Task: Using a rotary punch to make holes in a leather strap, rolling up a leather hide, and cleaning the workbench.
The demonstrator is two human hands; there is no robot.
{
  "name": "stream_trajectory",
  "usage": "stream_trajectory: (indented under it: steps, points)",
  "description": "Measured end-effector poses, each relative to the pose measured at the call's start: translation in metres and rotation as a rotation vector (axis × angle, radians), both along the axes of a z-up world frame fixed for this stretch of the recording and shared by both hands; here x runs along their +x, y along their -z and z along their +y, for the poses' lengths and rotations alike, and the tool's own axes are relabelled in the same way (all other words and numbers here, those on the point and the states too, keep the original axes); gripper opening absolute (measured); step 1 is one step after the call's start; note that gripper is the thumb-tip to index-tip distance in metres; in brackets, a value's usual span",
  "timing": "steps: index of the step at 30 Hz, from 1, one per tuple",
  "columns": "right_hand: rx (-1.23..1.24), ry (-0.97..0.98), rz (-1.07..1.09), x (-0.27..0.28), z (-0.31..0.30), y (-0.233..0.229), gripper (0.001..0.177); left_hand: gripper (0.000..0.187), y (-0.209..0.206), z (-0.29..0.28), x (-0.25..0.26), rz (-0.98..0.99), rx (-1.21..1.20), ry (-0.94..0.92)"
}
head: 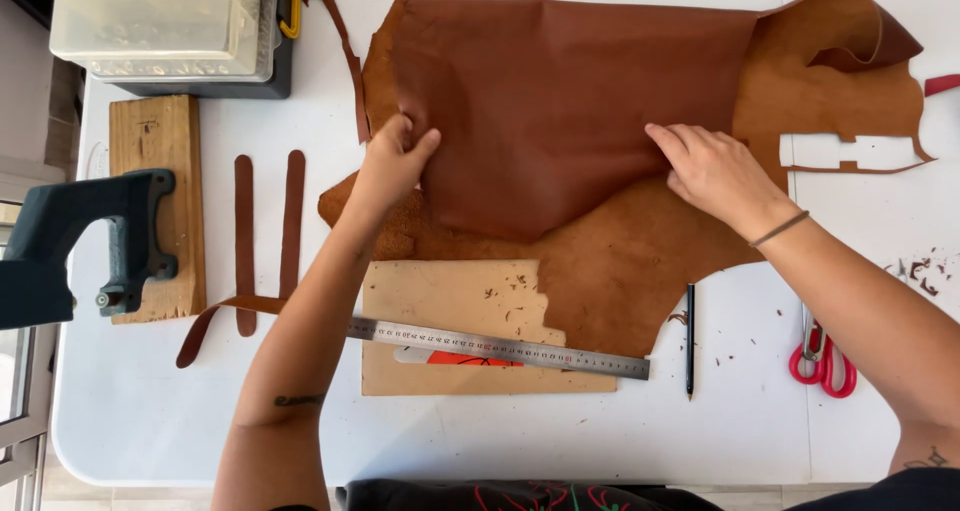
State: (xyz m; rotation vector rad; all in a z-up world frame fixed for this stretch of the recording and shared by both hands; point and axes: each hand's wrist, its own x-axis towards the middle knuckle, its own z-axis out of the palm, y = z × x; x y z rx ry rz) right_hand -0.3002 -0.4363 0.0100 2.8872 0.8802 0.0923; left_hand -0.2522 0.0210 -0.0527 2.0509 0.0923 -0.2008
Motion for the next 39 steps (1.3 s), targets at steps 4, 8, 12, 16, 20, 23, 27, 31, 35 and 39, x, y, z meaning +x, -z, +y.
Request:
stream_trajectory:
  steps: [4,8,12,16,20,23,27,31,35,39]
  points:
    - [-0.1,-0.106,-0.466,0.017,-0.006,-0.011,0.034,0.052,-0.074,-0.008,-0.005,-0.274,-0.021,-0.025]
    - [0.23,-0.11,-0.401,0.003,0.018,-0.067,0.036,0.072,-0.108,0.008,-0.002,-0.243,-0.485,-0.066]
    - [0.18,-0.19,-0.31,-0.003,0.013,-0.057,0.033,0.057,-0.099,0.037,-0.001,-0.338,-0.233,0.402]
    - [0.074,-0.129,-0.14,-0.011,0.002,-0.038,0.076,0.087,-0.122,0.031,-0.024,0.102,0.036,0.334]
    - [0.038,-0.307,-0.264,0.002,-0.004,-0.034,0.054,0.038,-0.089,0.039,-0.006,-0.777,0.56,0.31]
    - [0.06,-0.409,-0.322,0.001,-0.001,-0.015,0.055,0.03,-0.053,0.05,0.005,-1.102,0.88,0.16]
    - [0.07,-0.463,-0.371,0.001,0.004,-0.005,0.035,0.032,-0.057,0.044,0.012,-1.201,1.105,0.112]
    - [0.117,-0.331,-0.451,0.005,0.016,0.003,0.025,0.088,-0.085,-0.006,-0.034,-0.929,1.239,0.175]
    - [0.193,-0.195,-0.532,0.01,0.019,0.018,0.011,0.107,-0.049,-0.048,-0.032,-0.807,0.962,0.494]
    - [0.169,-0.284,-0.656,0.017,0.005,0.03,0.007,0.031,-0.018,-0.047,0.002,-1.45,0.929,0.336]
